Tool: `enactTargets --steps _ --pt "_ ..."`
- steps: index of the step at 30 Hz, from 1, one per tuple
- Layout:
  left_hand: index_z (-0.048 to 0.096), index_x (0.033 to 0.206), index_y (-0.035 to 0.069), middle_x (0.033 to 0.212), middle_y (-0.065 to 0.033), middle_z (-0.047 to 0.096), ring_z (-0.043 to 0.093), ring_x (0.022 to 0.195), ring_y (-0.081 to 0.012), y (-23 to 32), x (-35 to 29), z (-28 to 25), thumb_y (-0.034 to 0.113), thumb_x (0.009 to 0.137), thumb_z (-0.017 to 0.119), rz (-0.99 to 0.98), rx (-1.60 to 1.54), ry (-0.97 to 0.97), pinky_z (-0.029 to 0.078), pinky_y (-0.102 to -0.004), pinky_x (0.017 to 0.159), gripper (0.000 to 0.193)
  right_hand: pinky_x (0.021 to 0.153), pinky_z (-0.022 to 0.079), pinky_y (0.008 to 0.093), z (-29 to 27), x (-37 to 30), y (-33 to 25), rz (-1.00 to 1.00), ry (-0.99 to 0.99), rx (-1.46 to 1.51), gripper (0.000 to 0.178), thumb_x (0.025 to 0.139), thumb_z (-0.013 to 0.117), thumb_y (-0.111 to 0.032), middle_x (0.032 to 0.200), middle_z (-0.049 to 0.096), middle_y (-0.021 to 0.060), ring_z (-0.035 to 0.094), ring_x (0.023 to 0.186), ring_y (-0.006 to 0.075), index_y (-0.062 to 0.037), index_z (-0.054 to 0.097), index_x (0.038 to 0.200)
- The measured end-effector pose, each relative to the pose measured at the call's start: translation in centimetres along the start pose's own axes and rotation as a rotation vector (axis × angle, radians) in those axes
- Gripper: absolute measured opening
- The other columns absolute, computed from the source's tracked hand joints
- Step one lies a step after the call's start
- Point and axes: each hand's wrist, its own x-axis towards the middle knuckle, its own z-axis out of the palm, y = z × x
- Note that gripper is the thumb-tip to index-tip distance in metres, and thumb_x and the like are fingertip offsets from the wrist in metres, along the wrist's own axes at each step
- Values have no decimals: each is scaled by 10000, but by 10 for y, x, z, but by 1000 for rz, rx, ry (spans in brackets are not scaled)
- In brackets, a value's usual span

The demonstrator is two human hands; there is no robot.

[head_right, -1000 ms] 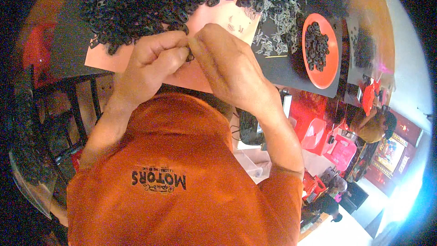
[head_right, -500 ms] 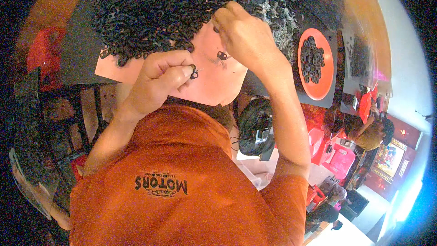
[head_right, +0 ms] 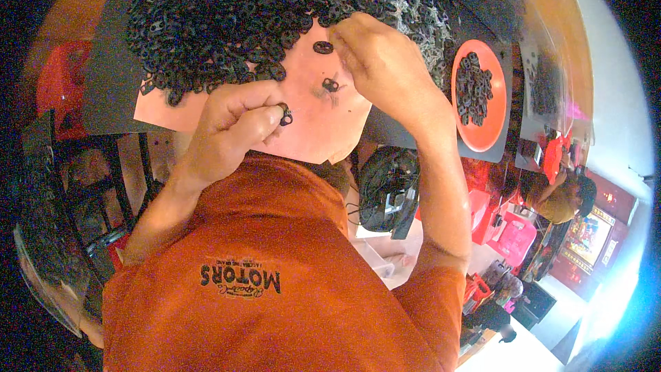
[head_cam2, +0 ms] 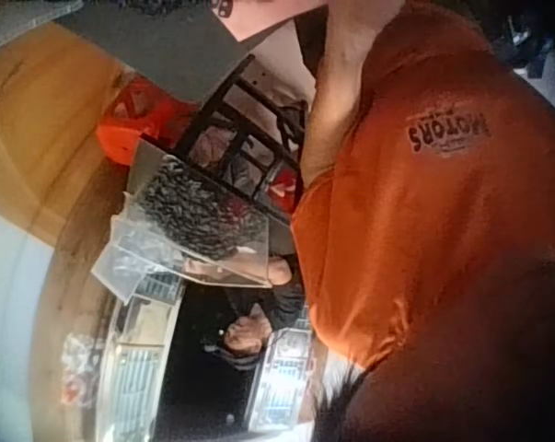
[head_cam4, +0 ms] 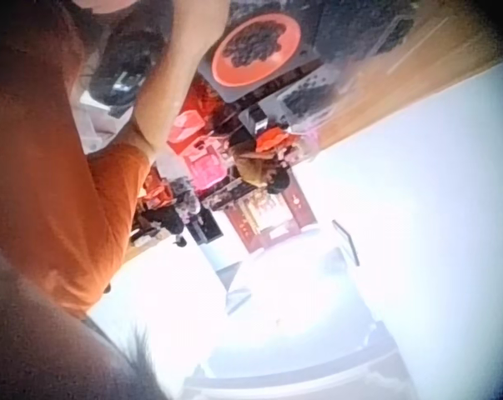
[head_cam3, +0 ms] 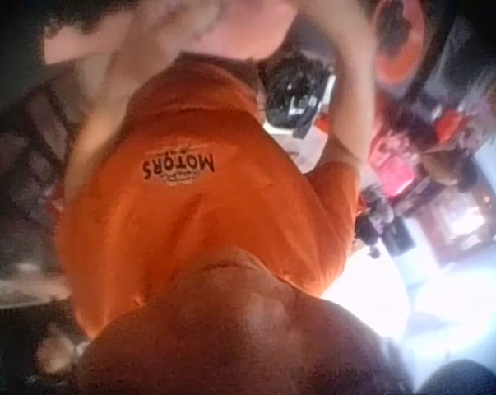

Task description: The person sits at a table and repeatedly picks up small black plastic rings and metal pins from a pile. They insert the pins into the rings by hand and place the assembled units onto a pink sheet. The process is repetitive and involves handling small parts one by one.

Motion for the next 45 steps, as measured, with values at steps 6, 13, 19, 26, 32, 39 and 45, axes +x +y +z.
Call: enactTargets --steps 6,13,19,26,32,39,45 --pt "527 720 20 621 15 494 454 567 -51 1 0 -1 158 834 456 -41 1 -18 379 -216 509 192 660 452 445 3 5 -10 34 -24 27 192 816 523 -180 841 559 185 559 784 384 1 540 877" --pt "411 630 8 550 33 350 306 515 -36 -4 -1 7 80 814 464 77 -100 74 265 -249 436 204 660 461 455 1 9 -15 80 -93 -20 194 804 532 -183 812 572 202 569 783 397 6 528 851" --pt "423 636 3 552 33 357 312 517 -37 -2 0 8 84 814 468 55 -79 88 268 -248 439 200 596 463 457 14 8 -19 41 2 -120 167 796 535 -167 780 575 189 584 730 380 -2 519 813" --pt "462 666 -4 559 33 396 332 521 -33 -4 -2 8 93 821 459 79 -66 88 277 -235 445 183 510 387 321 8 -5 -24 153 4 372 148 816 553 -127 656 493 113 480 569 221 3 520 753" --pt "500 684 2 579 21 456 392 535 -33 -5 -2 9 100 833 452 54 -111 112 321 -219 464 185 499 344 222 6 -16 -42 208 -78 723 183 886 537 -150 633 487 -23 415 588 42 9 556 799" --pt "510 696 5 619 -7 505 448 572 -56 0 -2 11 89 842 451 66 -193 121 369 -220 506 178 605 440 242 9 -22 -50 275 -61 856 181 880 536 -136 732 575 39 518 678 86 31 595 918" --pt "543 743 12 658 -10 530 487 597 -65 1 -3 8 137 852 461 41 -160 99 405 -210 553 185 531 356 151 20 -25 -52 219 58 927 149 882 542 -103 751 561 -16 461 642 15 20 592 949"
